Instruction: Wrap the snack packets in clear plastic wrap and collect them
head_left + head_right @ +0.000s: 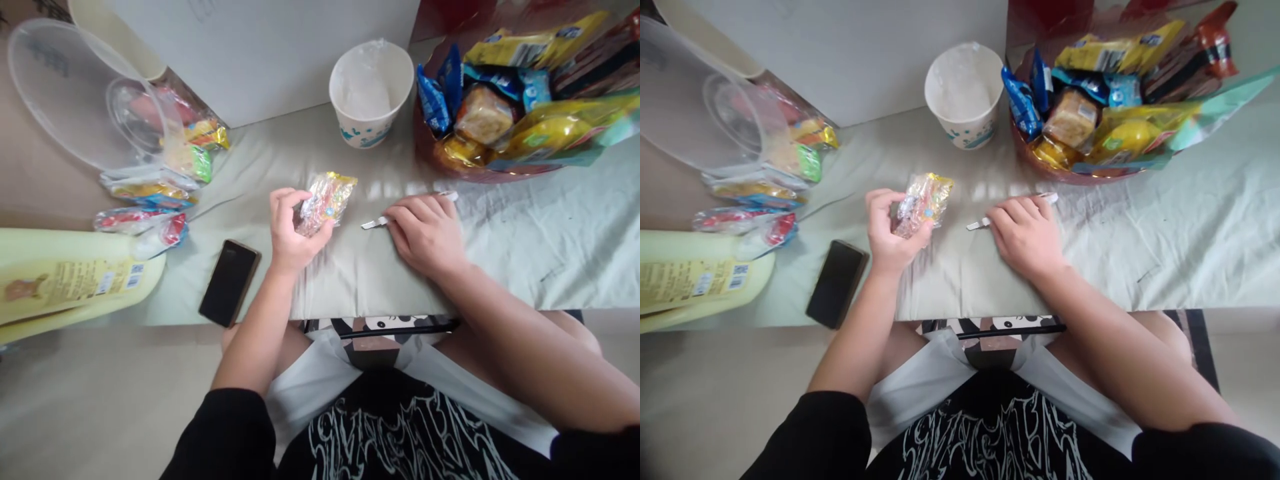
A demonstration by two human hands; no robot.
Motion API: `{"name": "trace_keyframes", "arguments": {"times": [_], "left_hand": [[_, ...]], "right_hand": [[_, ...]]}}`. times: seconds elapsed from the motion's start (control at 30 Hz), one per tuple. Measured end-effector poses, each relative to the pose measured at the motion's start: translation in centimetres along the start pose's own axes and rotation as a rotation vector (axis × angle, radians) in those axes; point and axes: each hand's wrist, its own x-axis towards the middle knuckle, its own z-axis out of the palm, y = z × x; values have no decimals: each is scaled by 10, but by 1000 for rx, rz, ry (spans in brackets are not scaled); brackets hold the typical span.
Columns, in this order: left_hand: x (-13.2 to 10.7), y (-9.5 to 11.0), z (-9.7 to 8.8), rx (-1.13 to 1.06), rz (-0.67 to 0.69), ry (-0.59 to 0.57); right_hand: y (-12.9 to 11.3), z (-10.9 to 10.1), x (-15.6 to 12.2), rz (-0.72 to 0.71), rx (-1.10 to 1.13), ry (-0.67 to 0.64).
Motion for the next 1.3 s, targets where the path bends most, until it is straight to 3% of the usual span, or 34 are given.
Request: {"name": "trace_keyframes", "arguments": {"times": [0.1,0.23,0.33,0.5,0.67,0.83,0.93,1.13,1.3], "left_hand": [[1,1,-12,105,-6,-48],[-8,5,-25,307,-158,-80],[-14,5,-30,322,-153,-144],[-14,-5,-26,-54,-62,-121],[-11,-23,-14,-496,-54,-54],[-3,-29,-10,-648,-113,-31],[0,-22,-9,-569,-130,-104],[-5,-10,-8,-285,120,-185],[-9,-7,-7,-190,182,-251]], "right_hand": [[-3,1,0,-22,27,-17],[-7,2,-1,-20,50,-12],[-10,3,1,-20,26,16],[-11,6,2,-80,38,67],[-10,7,2,-193,130,220],[-11,4,1,-239,211,248],[-12,2,0,-262,209,224],[-14,2,0,-328,188,140],[-16,2,2,-302,201,150]]}}
